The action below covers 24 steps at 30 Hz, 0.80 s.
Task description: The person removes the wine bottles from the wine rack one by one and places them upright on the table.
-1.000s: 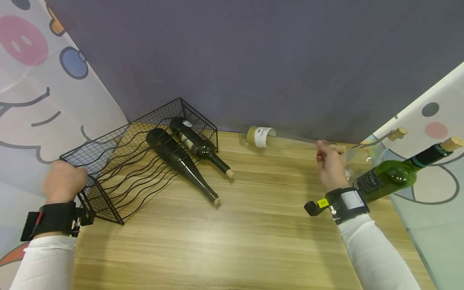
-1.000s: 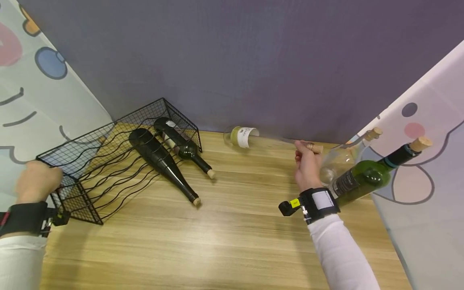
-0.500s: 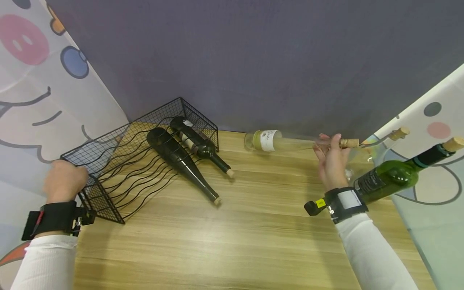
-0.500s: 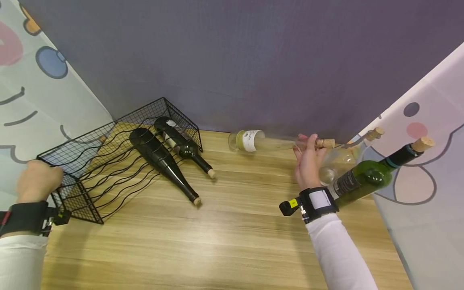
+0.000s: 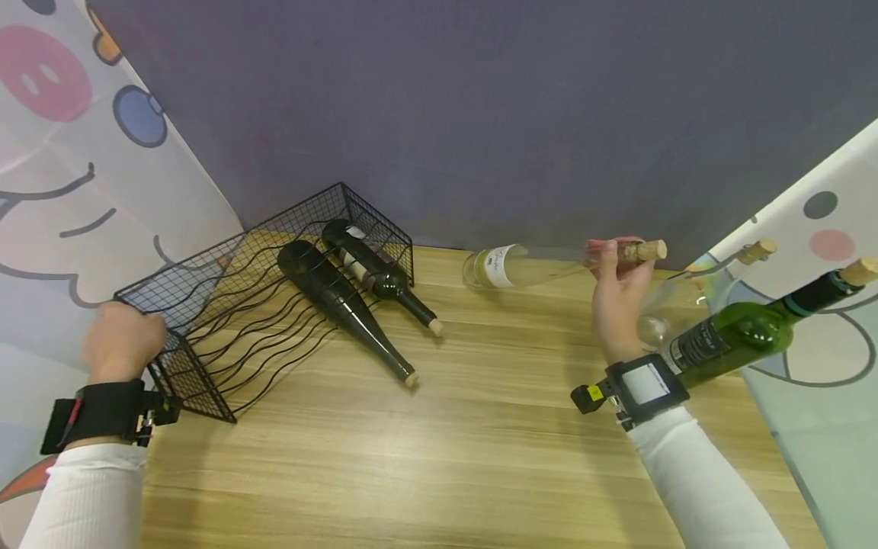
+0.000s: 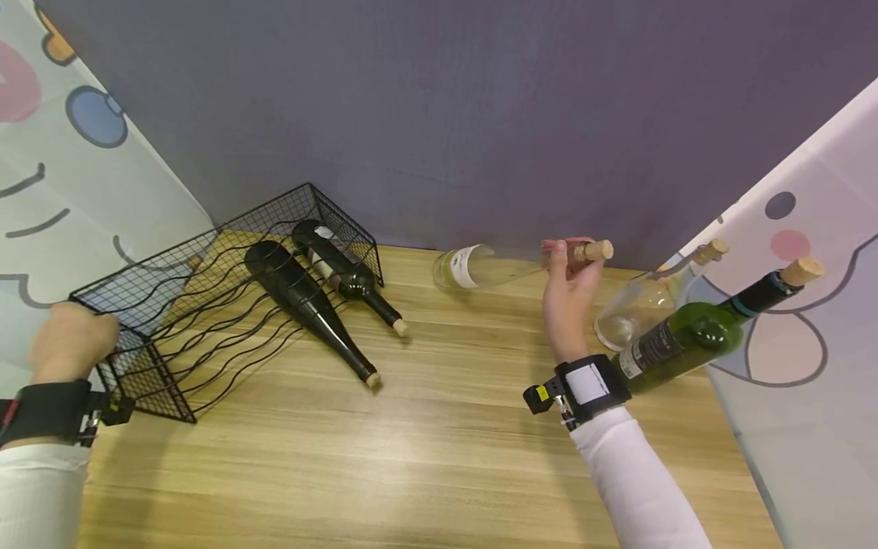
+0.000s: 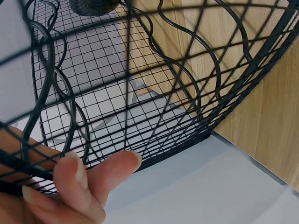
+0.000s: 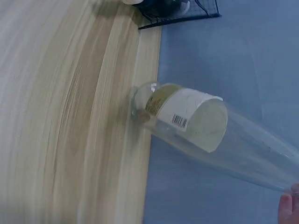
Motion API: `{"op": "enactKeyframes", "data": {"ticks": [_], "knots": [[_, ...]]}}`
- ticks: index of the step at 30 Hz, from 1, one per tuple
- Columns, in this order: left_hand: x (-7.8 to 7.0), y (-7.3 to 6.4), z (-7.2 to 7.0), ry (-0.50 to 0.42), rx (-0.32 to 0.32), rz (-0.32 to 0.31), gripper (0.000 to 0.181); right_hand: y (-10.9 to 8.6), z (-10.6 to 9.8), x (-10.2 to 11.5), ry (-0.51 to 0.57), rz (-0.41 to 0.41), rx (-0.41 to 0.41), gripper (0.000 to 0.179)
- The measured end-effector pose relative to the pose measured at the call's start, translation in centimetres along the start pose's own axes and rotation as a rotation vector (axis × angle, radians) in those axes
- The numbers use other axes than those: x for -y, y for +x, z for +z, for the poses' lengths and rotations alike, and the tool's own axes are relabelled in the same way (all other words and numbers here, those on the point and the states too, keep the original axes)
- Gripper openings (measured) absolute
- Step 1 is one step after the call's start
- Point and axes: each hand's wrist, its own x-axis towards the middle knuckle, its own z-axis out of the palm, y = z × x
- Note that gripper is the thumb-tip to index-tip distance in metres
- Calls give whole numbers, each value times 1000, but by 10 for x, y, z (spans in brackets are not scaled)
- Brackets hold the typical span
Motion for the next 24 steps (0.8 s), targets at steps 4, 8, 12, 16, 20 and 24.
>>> {"op": "enactKeyframes", "data": {"ticks": [4, 8, 12, 16, 20, 24], "knots": [[0, 0, 0, 2, 10, -8, 64, -7, 10, 1, 9, -130, 82, 17], [1, 1, 1, 6, 21, -25, 67, -15, 21, 0, 23, -213, 168, 22], [0, 2, 1, 16, 29, -34, 68, -23, 28, -5, -27, -306, 255, 31], [0, 1, 1, 17, 32, -26, 68, -28, 31, -10, -66, -427, 299, 37], [0, 0, 1, 14, 30, -17, 68, -31, 32, -14, -115, -500, 328, 48], [1, 0, 1, 8, 25, -11, 68, -31, 34, -14, -125, -493, 351, 58]]}}
